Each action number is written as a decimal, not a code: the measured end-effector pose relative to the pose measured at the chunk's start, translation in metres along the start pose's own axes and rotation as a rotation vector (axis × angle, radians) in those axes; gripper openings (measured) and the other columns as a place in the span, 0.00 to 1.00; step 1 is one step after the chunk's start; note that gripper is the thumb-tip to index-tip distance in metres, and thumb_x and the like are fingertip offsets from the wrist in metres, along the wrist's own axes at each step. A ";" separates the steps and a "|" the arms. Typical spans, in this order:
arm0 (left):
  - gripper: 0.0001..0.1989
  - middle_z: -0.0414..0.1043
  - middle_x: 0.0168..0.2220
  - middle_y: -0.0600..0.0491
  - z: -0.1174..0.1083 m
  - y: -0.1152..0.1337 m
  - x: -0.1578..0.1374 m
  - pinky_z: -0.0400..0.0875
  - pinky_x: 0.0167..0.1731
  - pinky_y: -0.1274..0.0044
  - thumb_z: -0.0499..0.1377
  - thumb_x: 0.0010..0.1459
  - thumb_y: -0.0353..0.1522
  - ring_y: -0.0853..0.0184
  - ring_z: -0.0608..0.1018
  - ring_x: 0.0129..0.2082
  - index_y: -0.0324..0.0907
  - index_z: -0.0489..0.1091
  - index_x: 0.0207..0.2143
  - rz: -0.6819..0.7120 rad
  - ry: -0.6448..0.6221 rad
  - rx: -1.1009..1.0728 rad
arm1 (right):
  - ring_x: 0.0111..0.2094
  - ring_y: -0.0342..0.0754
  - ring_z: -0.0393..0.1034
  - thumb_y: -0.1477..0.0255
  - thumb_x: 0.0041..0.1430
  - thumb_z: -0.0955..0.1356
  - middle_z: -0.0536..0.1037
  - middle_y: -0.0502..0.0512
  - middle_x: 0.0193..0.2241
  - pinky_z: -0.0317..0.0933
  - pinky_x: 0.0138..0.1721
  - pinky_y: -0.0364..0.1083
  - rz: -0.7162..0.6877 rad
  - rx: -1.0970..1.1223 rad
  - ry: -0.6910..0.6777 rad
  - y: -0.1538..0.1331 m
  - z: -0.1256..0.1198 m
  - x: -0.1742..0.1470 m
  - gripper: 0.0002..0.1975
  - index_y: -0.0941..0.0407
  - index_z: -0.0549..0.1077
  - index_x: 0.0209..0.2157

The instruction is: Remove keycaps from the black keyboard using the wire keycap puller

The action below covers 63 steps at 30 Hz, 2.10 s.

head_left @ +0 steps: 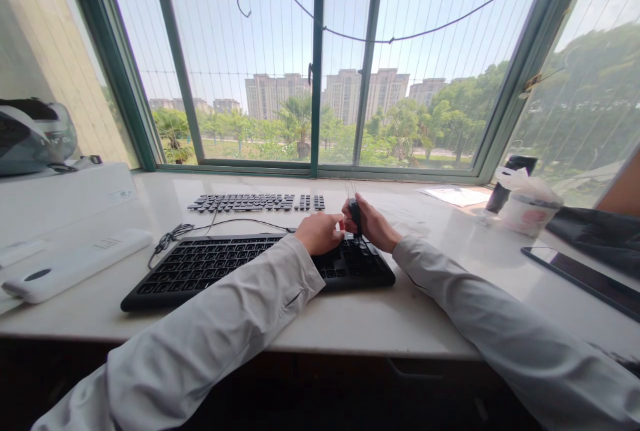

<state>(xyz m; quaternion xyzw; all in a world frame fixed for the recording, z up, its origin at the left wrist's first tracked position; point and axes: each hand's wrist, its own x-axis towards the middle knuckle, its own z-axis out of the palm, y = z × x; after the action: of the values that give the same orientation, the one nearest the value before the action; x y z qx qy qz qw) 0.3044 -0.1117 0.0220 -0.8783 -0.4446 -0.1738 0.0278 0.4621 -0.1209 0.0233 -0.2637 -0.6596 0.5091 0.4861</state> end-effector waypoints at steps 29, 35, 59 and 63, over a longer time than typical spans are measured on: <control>0.12 0.77 0.36 0.52 0.001 -0.002 0.000 0.70 0.37 0.73 0.54 0.56 0.39 0.60 0.78 0.38 0.49 0.72 0.41 -0.008 -0.001 -0.017 | 0.19 0.42 0.51 0.50 0.60 0.60 0.56 0.46 0.18 0.49 0.24 0.43 0.021 0.083 -0.009 -0.002 0.000 0.001 0.24 0.55 0.63 0.23; 0.11 0.77 0.37 0.53 0.002 -0.002 0.001 0.69 0.36 0.73 0.54 0.57 0.39 0.60 0.78 0.38 0.49 0.71 0.40 0.003 0.004 -0.014 | 0.19 0.41 0.50 0.50 0.60 0.60 0.56 0.46 0.17 0.47 0.23 0.43 0.018 0.105 0.007 -0.001 -0.002 0.001 0.23 0.55 0.62 0.23; 0.13 0.77 0.33 0.49 0.002 -0.001 0.002 0.69 0.34 0.73 0.53 0.56 0.38 0.59 0.78 0.36 0.45 0.74 0.37 -0.005 0.007 0.032 | 0.20 0.41 0.51 0.48 0.62 0.55 0.59 0.47 0.16 0.48 0.24 0.43 -0.053 -0.495 -0.003 -0.007 0.003 -0.002 0.30 0.56 0.60 0.18; 0.12 0.77 0.33 0.52 0.000 0.000 0.001 0.68 0.35 0.75 0.54 0.56 0.39 0.62 0.77 0.35 0.47 0.73 0.39 -0.005 -0.003 -0.029 | 0.18 0.40 0.46 0.46 0.60 0.57 0.56 0.46 0.15 0.43 0.21 0.43 -0.023 -0.344 0.107 -0.011 -0.013 -0.001 0.28 0.56 0.61 0.20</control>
<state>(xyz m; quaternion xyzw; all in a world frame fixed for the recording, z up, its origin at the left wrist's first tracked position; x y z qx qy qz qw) 0.3052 -0.1105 0.0222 -0.8778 -0.4441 -0.1789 0.0138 0.4759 -0.1202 0.0331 -0.3622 -0.7130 0.3685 0.4739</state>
